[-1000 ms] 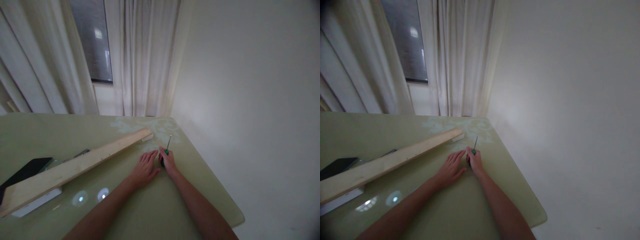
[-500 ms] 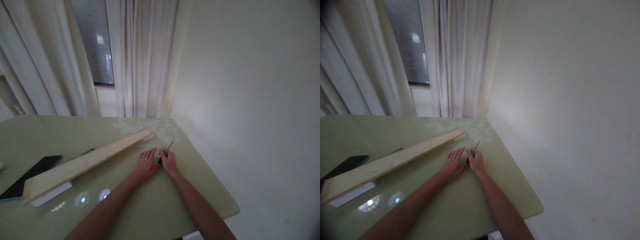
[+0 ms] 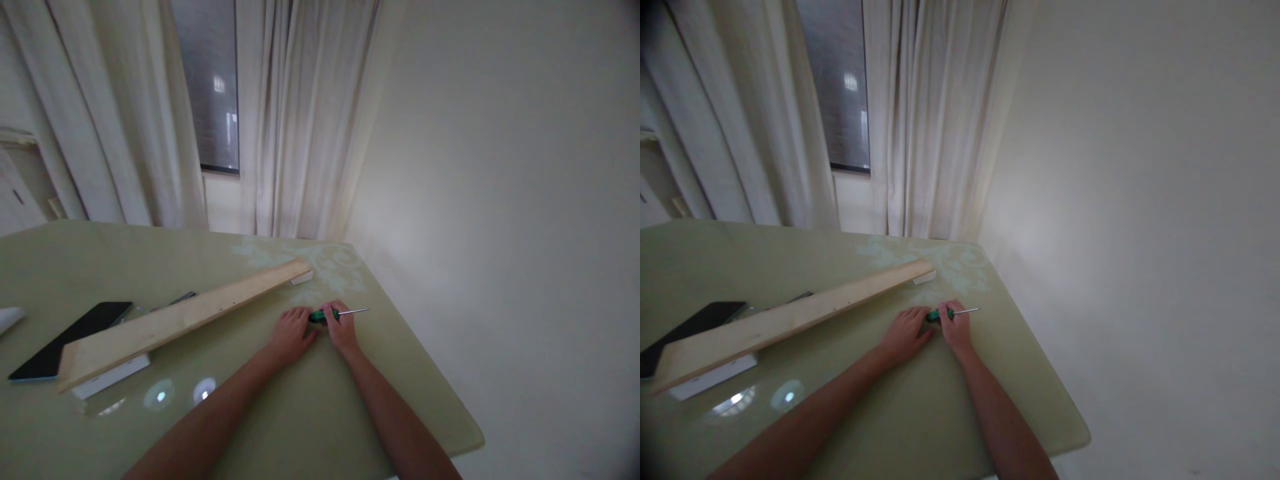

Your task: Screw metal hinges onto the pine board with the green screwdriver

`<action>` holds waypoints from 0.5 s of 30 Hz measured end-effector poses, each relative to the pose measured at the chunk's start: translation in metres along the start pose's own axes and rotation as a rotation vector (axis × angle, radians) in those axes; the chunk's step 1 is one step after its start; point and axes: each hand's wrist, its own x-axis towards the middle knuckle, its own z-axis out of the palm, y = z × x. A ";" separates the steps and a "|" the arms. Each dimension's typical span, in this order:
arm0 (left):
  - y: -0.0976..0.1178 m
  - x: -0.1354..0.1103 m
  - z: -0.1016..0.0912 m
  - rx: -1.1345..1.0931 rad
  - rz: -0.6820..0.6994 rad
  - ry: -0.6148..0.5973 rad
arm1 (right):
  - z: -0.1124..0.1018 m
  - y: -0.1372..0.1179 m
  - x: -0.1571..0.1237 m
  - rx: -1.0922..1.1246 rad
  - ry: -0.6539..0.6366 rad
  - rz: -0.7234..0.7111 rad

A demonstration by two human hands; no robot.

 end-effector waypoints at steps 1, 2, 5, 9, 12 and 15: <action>-0.001 0.000 0.000 0.003 -0.017 0.009 | 0.000 0.002 0.001 -0.002 -0.001 0.014; -0.003 0.001 0.001 0.006 -0.034 0.017 | 0.000 0.004 0.001 -0.003 0.000 0.029; -0.007 0.001 0.004 0.003 -0.070 0.028 | 0.001 0.008 0.003 0.005 0.027 0.077; -0.011 0.000 0.008 -0.037 -0.067 0.034 | 0.001 0.012 0.005 0.033 0.064 0.141; -0.012 0.001 0.008 -0.095 -0.054 0.058 | 0.001 0.015 0.005 0.068 0.091 0.173; -0.014 0.002 0.005 -0.177 -0.054 0.108 | 0.000 0.013 0.006 0.116 0.122 0.176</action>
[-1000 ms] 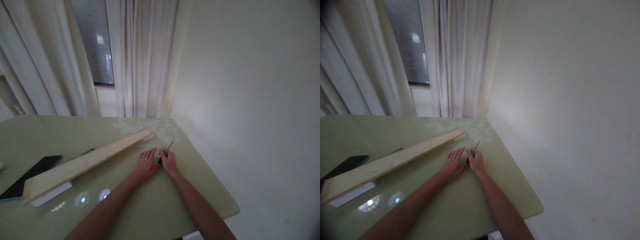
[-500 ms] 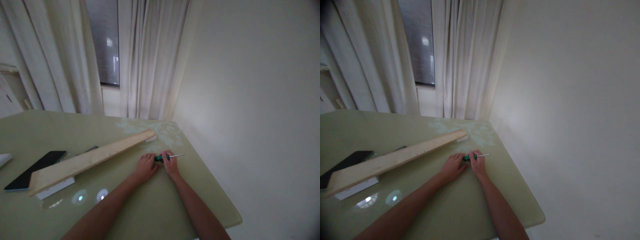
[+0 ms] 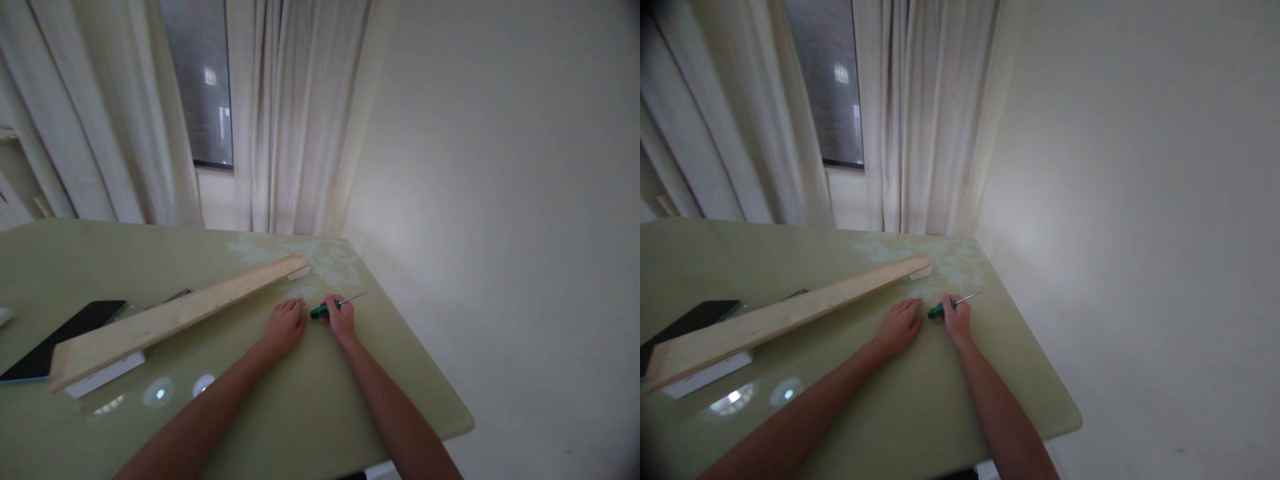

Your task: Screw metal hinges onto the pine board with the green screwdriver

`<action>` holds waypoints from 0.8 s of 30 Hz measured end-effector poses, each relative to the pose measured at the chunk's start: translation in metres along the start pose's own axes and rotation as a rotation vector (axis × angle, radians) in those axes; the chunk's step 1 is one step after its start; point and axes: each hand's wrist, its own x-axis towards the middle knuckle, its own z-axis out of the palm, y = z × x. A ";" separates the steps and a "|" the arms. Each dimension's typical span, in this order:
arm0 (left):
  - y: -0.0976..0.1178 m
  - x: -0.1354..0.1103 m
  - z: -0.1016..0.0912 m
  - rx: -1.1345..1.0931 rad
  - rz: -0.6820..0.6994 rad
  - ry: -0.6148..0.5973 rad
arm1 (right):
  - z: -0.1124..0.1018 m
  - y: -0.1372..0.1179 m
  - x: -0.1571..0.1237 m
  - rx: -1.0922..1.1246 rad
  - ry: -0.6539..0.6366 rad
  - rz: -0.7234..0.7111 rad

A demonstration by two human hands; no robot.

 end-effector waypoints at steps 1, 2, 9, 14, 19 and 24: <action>0.000 0.001 -0.002 -0.036 0.000 0.016 | 0.000 -0.002 0.000 0.020 0.012 -0.006; -0.001 0.002 -0.004 -0.078 0.001 0.028 | -0.001 -0.004 -0.001 0.040 0.024 -0.015; -0.005 0.005 -0.010 -0.391 -0.044 0.071 | 0.001 -0.019 -0.003 0.144 0.008 -0.093; -0.018 0.010 -0.009 -0.479 -0.067 0.171 | 0.000 -0.021 -0.001 0.129 -0.033 -0.129; -0.019 0.004 -0.007 -0.286 0.110 0.180 | 0.002 -0.025 -0.002 0.184 -0.070 -0.125; -0.001 -0.008 0.003 0.159 0.413 0.410 | 0.003 -0.032 -0.006 0.255 -0.096 -0.174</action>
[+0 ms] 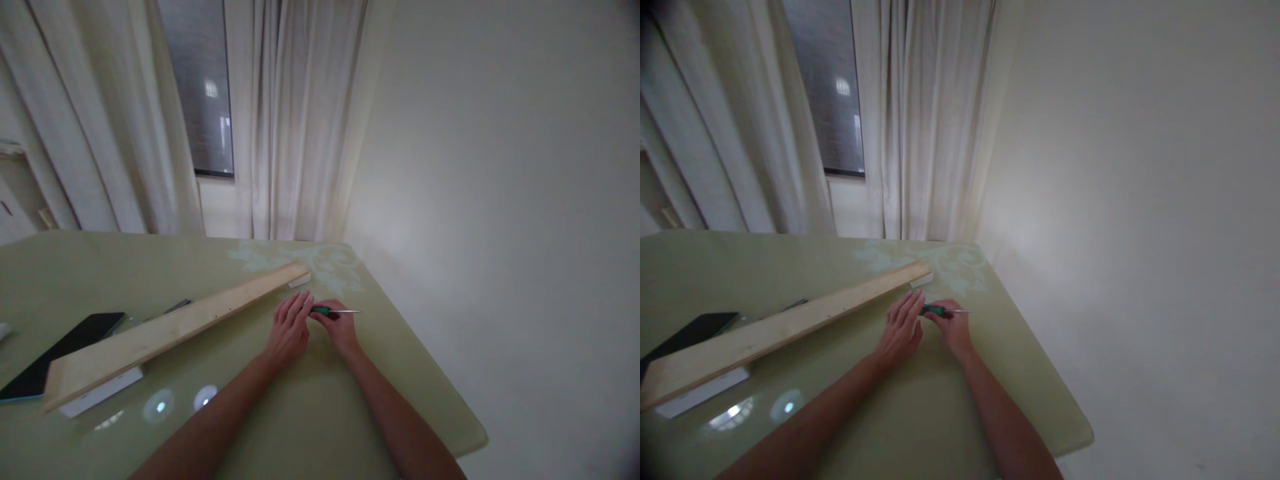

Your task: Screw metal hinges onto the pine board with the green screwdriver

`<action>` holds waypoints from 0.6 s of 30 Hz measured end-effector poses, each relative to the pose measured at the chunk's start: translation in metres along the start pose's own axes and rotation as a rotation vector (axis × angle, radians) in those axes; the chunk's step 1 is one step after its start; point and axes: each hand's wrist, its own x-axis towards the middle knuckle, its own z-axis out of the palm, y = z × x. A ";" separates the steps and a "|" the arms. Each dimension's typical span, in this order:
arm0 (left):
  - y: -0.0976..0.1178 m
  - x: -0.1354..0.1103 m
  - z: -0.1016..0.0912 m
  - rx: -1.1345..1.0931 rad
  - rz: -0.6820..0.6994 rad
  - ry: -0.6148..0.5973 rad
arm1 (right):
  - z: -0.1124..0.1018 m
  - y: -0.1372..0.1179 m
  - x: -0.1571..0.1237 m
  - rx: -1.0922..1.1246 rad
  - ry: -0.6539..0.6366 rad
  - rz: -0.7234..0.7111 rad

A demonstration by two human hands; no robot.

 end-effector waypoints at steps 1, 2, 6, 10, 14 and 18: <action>0.003 0.000 0.000 0.072 0.018 0.064 | 0.000 -0.001 0.000 0.015 0.000 0.000; 0.004 0.000 0.001 0.108 0.034 0.079 | 0.000 -0.001 -0.001 0.030 0.001 0.004; -0.001 0.002 -0.001 0.051 0.020 -0.110 | 0.003 -0.002 -0.003 0.078 -0.011 0.041; -0.010 0.004 -0.004 0.019 -0.045 -0.086 | 0.006 -0.004 -0.005 0.136 -0.031 0.088; -0.011 0.007 -0.005 -0.082 -0.136 0.010 | 0.006 -0.008 -0.003 0.194 -0.048 0.120; -0.012 0.006 -0.006 -0.168 -0.227 0.071 | 0.004 -0.011 -0.001 0.257 -0.056 0.158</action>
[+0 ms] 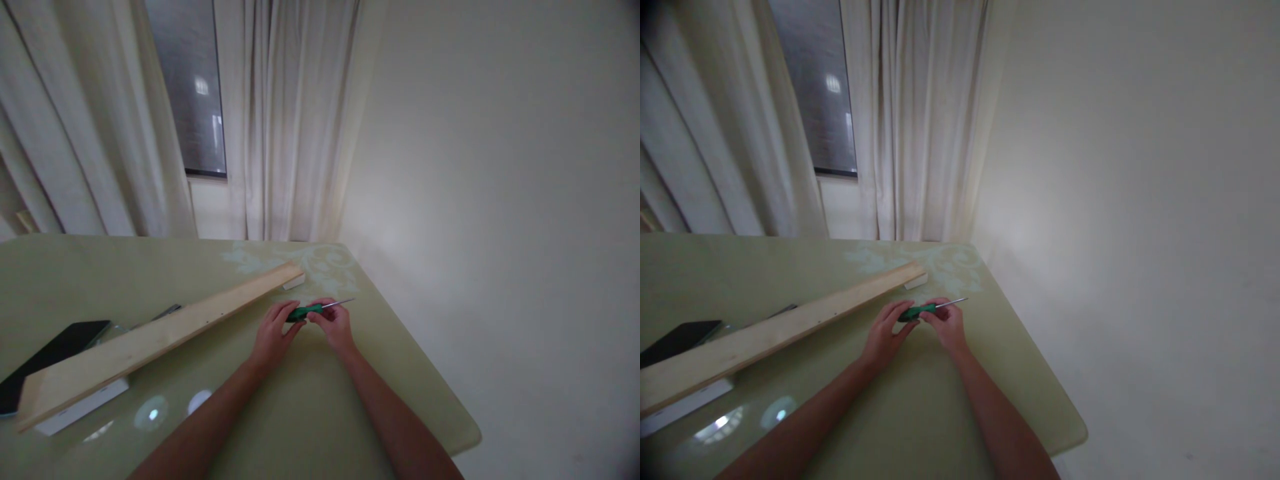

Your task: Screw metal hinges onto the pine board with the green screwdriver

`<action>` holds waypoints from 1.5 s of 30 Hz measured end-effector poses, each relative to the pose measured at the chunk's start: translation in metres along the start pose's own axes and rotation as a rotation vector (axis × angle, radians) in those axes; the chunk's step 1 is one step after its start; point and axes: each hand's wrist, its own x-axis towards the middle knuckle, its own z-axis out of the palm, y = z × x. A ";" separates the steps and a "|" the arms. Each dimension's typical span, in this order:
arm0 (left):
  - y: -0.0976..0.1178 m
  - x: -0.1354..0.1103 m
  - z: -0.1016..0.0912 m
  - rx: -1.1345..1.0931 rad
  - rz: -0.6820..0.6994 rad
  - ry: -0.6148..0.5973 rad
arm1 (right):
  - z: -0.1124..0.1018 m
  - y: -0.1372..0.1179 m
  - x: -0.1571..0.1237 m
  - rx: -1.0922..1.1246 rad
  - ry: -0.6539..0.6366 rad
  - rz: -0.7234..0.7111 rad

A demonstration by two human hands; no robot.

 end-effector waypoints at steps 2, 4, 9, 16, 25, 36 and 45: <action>-0.002 -0.002 0.000 -0.026 -0.025 -0.025 | 0.001 -0.001 -0.001 0.025 -0.018 0.020; -0.003 -0.003 -0.001 -0.053 -0.033 -0.048 | 0.003 0.000 -0.002 0.033 -0.046 0.041; 0.000 0.000 -0.007 -0.145 -0.167 -0.130 | 0.003 0.001 -0.003 0.020 -0.068 0.071; 0.006 0.005 -0.011 -0.182 -0.231 -0.184 | -0.005 0.000 -0.002 0.005 -0.107 0.083; 0.005 0.004 -0.011 -0.217 -0.270 -0.183 | -0.005 0.008 -0.001 0.007 -0.074 0.102; 0.003 0.004 -0.009 -0.248 -0.257 -0.137 | -0.007 0.014 0.000 0.008 -0.030 0.169; 0.003 0.006 -0.009 -0.263 -0.297 -0.151 | -0.010 0.014 0.001 0.020 -0.020 0.172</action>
